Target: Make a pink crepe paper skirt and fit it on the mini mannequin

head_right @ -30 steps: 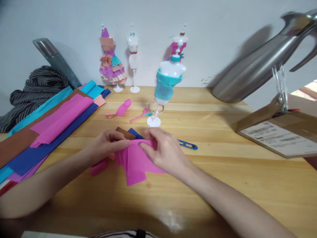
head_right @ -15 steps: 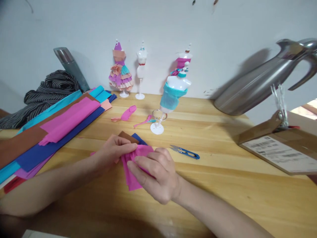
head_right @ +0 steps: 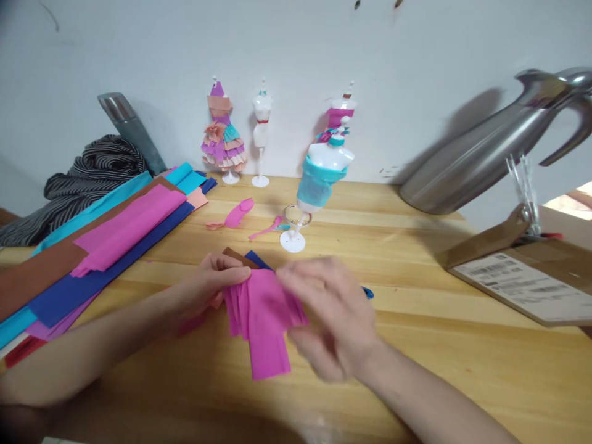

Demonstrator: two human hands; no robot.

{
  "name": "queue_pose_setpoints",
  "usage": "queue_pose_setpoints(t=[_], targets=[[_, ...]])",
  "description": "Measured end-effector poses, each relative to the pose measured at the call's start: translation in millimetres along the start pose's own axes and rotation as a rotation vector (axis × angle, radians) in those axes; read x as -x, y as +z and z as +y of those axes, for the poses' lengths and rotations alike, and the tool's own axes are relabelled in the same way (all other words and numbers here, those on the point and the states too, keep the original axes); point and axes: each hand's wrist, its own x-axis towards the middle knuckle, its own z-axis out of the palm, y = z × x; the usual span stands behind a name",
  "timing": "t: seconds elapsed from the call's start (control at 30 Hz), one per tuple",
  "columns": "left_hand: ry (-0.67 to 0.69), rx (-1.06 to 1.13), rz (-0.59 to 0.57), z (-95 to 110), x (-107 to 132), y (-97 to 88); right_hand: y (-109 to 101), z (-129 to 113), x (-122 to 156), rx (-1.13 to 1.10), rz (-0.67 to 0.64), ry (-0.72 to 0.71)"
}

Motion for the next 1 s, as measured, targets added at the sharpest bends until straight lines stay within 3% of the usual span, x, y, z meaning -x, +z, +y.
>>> queue_pose_setpoints(t=[0.07,0.2,0.3,0.4,0.5,0.73,0.83,1.0], targets=[[0.065,-0.118,-0.007,1,0,-5.1,4,12,-5,-0.114,0.000,0.189],[0.320,-0.484,0.048,6,2,-9.9,25,35,-7,-0.557,-0.216,0.520],[0.681,-0.795,-0.046,14,3,-11.1,36,45,-5,-0.822,-0.326,0.513],[0.915,-1.000,-0.198,24,4,-12.9,35,52,-5,-0.768,-0.385,0.414],[0.967,-1.082,-0.248,31,3,-16.2,30,58,-7,-0.607,-0.381,0.315],[0.942,-1.047,-0.391,38,3,-19.7,25,68,-16,-0.551,-0.342,0.174],[0.929,-1.059,-0.421,39,4,-19.3,27,68,-15,-0.705,-0.345,0.261],[0.935,-1.064,-0.354,38,2,-23.3,31,67,-8,-0.952,-0.413,0.423]])
